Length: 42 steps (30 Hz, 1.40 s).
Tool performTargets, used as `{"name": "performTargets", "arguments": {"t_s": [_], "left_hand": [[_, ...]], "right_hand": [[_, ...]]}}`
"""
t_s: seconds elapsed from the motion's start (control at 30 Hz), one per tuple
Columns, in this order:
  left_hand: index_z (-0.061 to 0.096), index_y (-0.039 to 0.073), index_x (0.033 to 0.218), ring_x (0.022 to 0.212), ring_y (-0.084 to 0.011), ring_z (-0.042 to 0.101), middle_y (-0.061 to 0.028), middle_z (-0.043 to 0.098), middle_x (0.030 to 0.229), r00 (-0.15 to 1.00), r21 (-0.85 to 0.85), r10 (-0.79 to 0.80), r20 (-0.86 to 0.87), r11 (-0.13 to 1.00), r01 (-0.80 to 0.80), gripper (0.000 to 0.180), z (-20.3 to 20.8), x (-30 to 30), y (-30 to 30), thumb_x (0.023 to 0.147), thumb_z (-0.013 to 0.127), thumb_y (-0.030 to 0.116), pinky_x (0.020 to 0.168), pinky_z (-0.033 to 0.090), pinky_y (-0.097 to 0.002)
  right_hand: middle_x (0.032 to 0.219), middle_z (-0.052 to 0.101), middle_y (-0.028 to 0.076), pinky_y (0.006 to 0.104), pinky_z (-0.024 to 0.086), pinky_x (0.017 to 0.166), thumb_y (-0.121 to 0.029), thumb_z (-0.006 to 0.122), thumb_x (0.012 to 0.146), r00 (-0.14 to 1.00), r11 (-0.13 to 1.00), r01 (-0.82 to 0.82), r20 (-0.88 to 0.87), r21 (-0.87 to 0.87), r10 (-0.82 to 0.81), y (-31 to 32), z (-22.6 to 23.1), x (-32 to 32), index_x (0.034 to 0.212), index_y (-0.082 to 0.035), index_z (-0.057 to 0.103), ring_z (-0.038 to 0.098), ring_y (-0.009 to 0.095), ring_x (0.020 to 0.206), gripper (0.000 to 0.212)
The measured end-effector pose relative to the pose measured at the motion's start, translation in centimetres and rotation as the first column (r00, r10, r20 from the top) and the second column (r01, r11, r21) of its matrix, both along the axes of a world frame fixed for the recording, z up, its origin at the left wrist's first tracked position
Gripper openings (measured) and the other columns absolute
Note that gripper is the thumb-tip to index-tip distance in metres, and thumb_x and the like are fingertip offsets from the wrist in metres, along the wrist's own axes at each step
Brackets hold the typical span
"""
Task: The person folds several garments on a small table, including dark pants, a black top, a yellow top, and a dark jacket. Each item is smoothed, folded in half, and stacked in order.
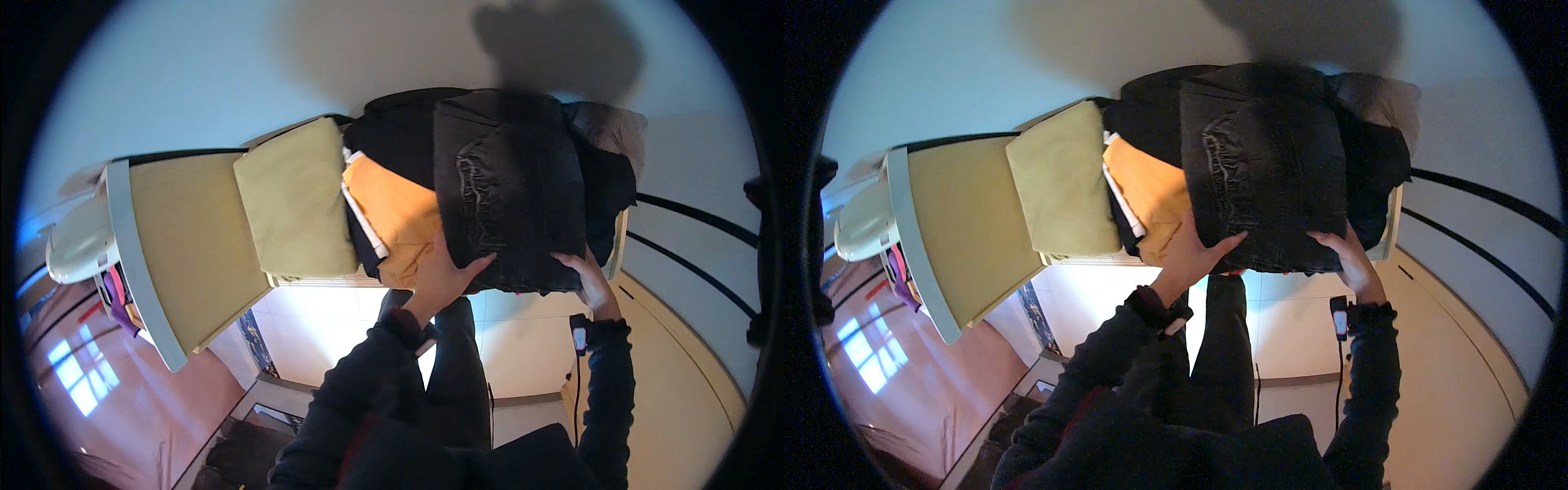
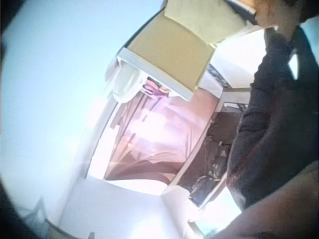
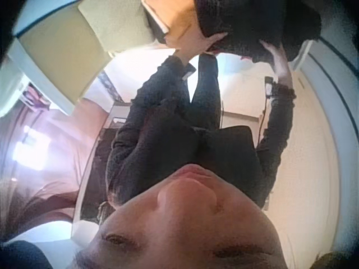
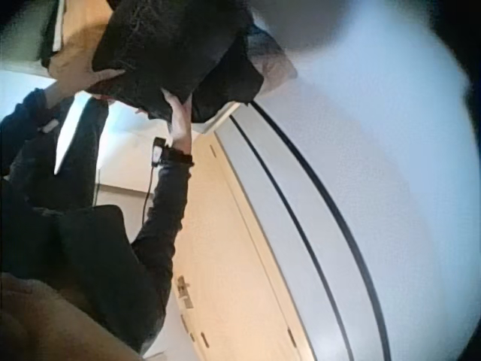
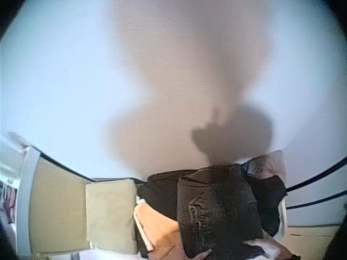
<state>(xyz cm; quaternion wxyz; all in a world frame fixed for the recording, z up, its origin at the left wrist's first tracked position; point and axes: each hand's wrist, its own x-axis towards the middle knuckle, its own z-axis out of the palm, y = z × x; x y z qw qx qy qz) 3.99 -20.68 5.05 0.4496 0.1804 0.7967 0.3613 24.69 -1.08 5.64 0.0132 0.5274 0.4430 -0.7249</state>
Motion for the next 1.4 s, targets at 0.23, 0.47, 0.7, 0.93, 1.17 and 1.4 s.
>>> {"name": "performTargets", "arguments": {"t_s": [0.23,0.47,0.7,0.93,1.17,1.4], "left_hand": [[0.045,-0.001,0.126,0.101,-0.0436,0.059,-0.0282,0.060,0.110,0.999,0.269,-0.046,-0.024,0.962,0.051,0.046,4.1,-3.7,-4.1,0.094,0.060,0.028,0.085,0.048,-0.0428],[0.042,-0.002,0.136,0.106,-0.0314,0.063,-0.0235,0.062,0.113,0.985,0.202,0.163,0.049,0.965,-0.169,0.050,11.5,-9.8,-17.3,0.092,0.060,0.014,0.091,0.048,-0.0372],[0.049,-0.008,0.130,0.101,-0.0197,0.061,-0.0179,0.063,0.117,0.829,0.368,0.485,-0.279,0.851,-0.374,0.041,8.9,-20.6,-28.2,0.093,0.057,0.007,0.090,0.048,-0.0320],[0.053,-0.002,0.123,0.103,-0.0297,0.062,-0.0219,0.064,0.111,0.780,0.065,0.492,-0.387,0.858,-0.510,0.035,-7.6,-25.2,-31.6,0.099,0.055,0.023,0.091,0.046,-0.0361],[0.062,0.000,0.106,0.090,-0.0359,0.061,-0.0203,0.064,0.097,0.565,0.181,0.448,-0.693,0.866,-0.465,0.026,-8.0,-24.9,-31.6,0.098,0.055,0.024,0.079,0.047,-0.0410],[0.052,-0.007,0.122,0.104,-0.0406,0.055,-0.0266,0.057,0.114,0.515,-0.023,0.281,-0.810,0.862,-0.506,0.038,-3.9,-24.2,-30.5,0.098,0.054,0.022,0.092,0.043,-0.0444]], "right_hand": [[0.119,0.062,0.014,0.0335,0.045,0.096,-0.018,0.073,0.082,0.941,0.872,-0.336,0.154,0.355,0.300,-4.1,12.8,-4.6,0.131,0.002,0.048,0.059,0.022,0.108,0.059],[0.122,0.060,0.021,0.0411,0.051,0.094,-0.031,0.077,0.081,0.792,0.759,-0.610,0.132,0.226,0.597,-14.2,18.2,-14.9,0.127,0.003,0.049,0.063,0.031,0.107,0.064],[0.125,0.058,0.019,0.0356,0.045,0.098,-0.028,0.072,0.086,0.785,0.811,-0.457,-0.263,0.365,0.561,-23.9,9.5,-26.8,0.135,0.005,0.041,0.059,0.026,0.112,0.067],[0.124,0.059,0.023,0.0361,0.046,0.096,-0.037,0.069,0.088,0.961,0.925,-0.248,-0.043,0.289,0.272,-32.2,-6.7,-32.2,0.137,0.002,0.037,0.059,0.032,0.111,0.070],[0.122,0.061,0.022,0.0323,0.047,0.095,-0.036,0.068,0.090,0.941,0.882,-0.323,0.016,0.342,0.338,-32.5,-5.2,-31.2,0.131,0.003,0.043,0.061,0.028,0.110,0.061],[0.102,0.060,0.026,0.0405,0.049,0.082,-0.033,0.066,0.091,0.978,0.817,-0.208,0.131,0.538,0.163,-36.8,-5.1,-30.8,0.122,0.006,0.043,0.062,0.036,0.093,0.055]]}}
